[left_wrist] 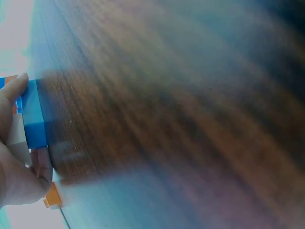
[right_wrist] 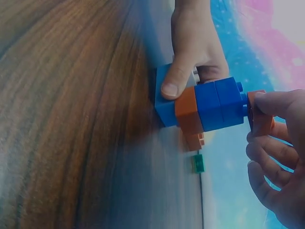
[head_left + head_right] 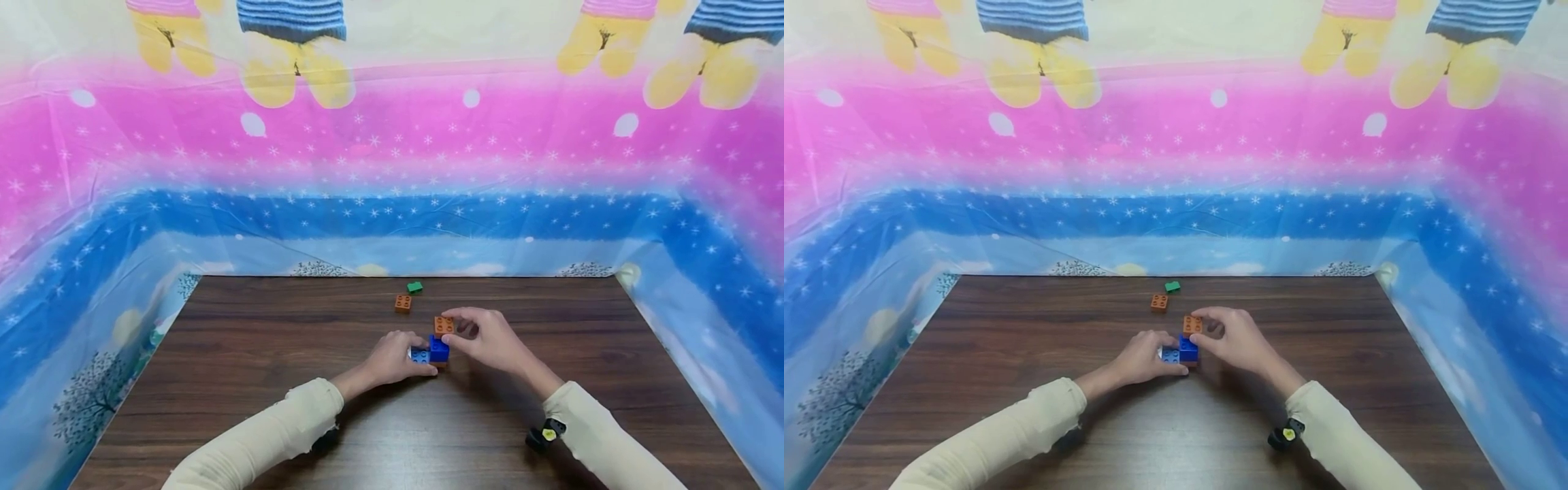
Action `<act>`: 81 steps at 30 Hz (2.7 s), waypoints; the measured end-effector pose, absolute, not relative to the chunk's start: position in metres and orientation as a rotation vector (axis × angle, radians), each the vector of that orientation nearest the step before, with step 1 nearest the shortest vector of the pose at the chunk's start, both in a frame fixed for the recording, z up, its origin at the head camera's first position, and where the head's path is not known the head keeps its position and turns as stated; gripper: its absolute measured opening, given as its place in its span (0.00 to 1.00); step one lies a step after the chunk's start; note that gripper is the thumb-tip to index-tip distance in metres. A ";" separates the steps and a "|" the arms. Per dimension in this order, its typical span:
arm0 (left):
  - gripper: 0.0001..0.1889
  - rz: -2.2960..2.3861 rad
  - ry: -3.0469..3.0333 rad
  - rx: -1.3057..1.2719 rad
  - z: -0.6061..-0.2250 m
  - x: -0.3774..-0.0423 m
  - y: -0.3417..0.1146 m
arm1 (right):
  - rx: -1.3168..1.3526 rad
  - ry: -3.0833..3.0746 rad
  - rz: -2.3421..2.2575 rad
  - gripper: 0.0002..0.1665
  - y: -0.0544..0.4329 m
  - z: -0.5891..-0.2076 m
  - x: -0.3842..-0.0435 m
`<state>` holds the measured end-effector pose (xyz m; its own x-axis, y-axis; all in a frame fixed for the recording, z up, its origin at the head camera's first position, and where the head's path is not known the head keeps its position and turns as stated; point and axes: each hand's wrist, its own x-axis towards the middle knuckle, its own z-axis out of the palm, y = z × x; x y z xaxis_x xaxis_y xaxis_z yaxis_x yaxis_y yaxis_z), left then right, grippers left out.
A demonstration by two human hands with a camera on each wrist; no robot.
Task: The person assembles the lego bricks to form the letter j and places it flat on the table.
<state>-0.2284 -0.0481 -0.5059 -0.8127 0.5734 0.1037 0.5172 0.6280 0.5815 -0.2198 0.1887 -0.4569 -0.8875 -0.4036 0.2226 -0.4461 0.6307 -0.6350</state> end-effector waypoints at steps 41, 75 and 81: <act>0.29 0.945 2.737 0.898 -0.506 -0.229 -0.049 | 0.835 -2.723 0.994 0.24 0.182 -0.462 -0.206; 0.28 0.951 2.732 0.890 -0.504 -0.229 -0.048 | 0.886 -2.780 0.895 0.25 0.185 -0.456 -0.210; 0.28 0.953 2.728 0.891 -0.504 -0.229 -0.048 | 0.893 -2.755 0.924 0.24 0.187 -0.453 -0.212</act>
<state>-0.2286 -0.0481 -0.5038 -0.8201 0.5668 0.0793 0.4929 0.6290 0.6012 -0.2120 0.1867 -0.4525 -0.8224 -0.5004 0.2705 -0.5623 0.6434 -0.5194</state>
